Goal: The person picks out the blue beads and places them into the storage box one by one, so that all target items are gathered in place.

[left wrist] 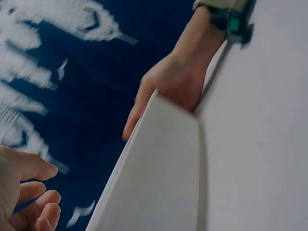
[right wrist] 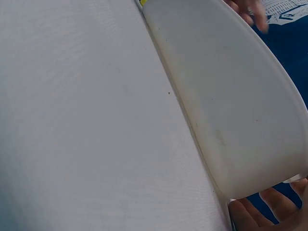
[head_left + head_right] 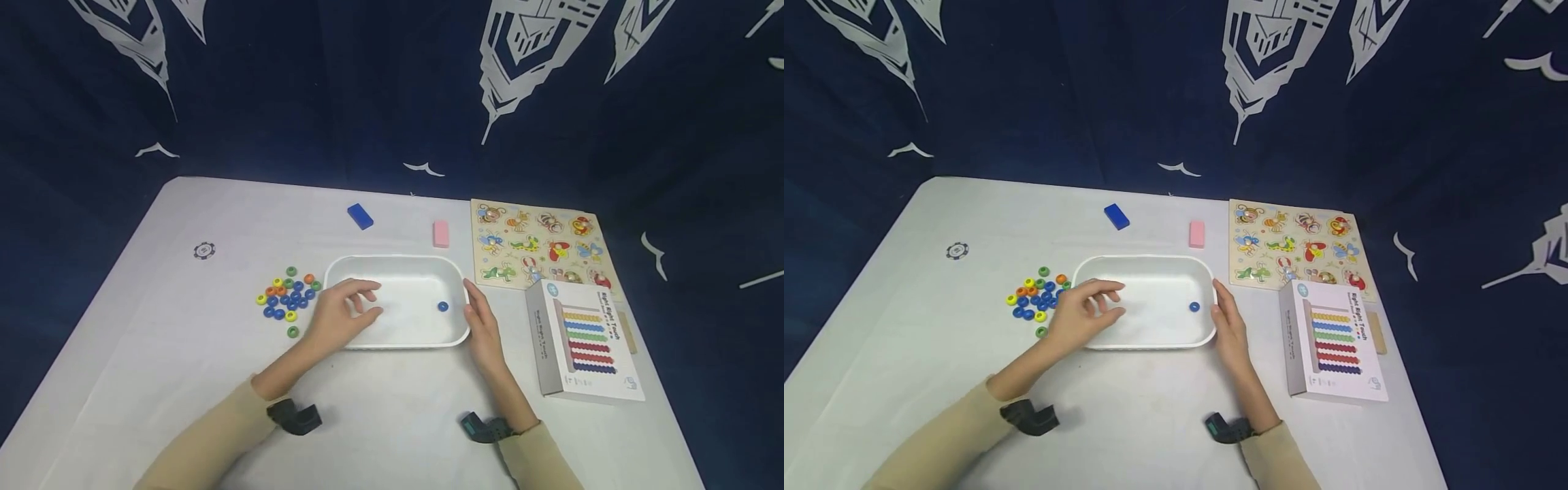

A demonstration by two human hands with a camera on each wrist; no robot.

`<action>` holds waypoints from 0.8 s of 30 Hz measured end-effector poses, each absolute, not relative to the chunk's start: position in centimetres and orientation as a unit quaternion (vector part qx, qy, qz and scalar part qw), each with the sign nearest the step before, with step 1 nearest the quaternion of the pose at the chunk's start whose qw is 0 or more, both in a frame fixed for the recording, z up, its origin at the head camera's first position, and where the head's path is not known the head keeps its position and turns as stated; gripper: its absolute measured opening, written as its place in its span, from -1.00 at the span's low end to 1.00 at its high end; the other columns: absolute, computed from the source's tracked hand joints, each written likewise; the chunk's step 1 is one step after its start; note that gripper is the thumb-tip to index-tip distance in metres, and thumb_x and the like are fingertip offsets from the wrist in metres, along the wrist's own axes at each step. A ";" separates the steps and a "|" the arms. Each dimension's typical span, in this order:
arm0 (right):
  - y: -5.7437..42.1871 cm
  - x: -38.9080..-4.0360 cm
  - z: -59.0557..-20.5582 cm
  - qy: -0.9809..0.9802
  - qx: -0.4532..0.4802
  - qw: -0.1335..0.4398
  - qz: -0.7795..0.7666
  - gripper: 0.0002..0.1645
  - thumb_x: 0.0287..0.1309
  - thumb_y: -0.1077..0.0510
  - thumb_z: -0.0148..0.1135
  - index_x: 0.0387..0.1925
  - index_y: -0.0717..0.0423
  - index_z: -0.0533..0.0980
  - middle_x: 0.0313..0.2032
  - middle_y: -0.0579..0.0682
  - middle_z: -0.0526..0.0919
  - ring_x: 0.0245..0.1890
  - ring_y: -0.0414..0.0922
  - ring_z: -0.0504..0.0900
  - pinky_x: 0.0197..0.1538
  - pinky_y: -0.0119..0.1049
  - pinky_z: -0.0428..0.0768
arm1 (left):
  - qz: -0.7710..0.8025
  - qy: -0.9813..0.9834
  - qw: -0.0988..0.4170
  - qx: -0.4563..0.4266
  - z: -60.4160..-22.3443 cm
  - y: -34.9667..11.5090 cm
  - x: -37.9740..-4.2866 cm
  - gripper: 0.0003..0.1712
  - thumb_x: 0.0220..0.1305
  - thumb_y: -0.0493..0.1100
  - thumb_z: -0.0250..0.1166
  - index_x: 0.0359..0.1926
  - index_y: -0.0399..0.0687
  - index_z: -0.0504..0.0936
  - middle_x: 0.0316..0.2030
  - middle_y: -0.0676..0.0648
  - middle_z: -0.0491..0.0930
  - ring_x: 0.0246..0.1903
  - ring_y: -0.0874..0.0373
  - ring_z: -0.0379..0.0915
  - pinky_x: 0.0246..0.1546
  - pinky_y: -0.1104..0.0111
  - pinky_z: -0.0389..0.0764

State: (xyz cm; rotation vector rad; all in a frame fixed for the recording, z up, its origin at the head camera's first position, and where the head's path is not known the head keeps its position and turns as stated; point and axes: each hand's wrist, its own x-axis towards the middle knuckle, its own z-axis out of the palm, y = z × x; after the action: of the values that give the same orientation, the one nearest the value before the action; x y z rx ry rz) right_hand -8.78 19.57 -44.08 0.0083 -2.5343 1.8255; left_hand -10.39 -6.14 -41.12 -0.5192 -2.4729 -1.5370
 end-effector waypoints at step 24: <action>19.7 -8.8 -44.4 -0.810 -0.002 0.005 0.586 -0.47 0.32 0.10 -0.31 0.31 -0.10 0.03 0.33 -0.18 0.02 0.33 -0.20 0.00 0.26 -0.36 0.11 | -0.394 -0.896 0.155 0.133 -49.3 -20.0 -8.7 -0.73 -0.14 -0.19 0.40 -0.30 -0.06 0.63 -0.50 0.04 0.52 -0.56 0.23 0.33 -0.61 0.54 0.30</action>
State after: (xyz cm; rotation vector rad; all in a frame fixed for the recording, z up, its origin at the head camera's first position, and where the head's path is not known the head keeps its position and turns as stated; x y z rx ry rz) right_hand -8.75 19.72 -44.36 -0.0077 -2.5372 1.8351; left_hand -8.70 -20.02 -49.25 0.3798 -2.5678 -1.1305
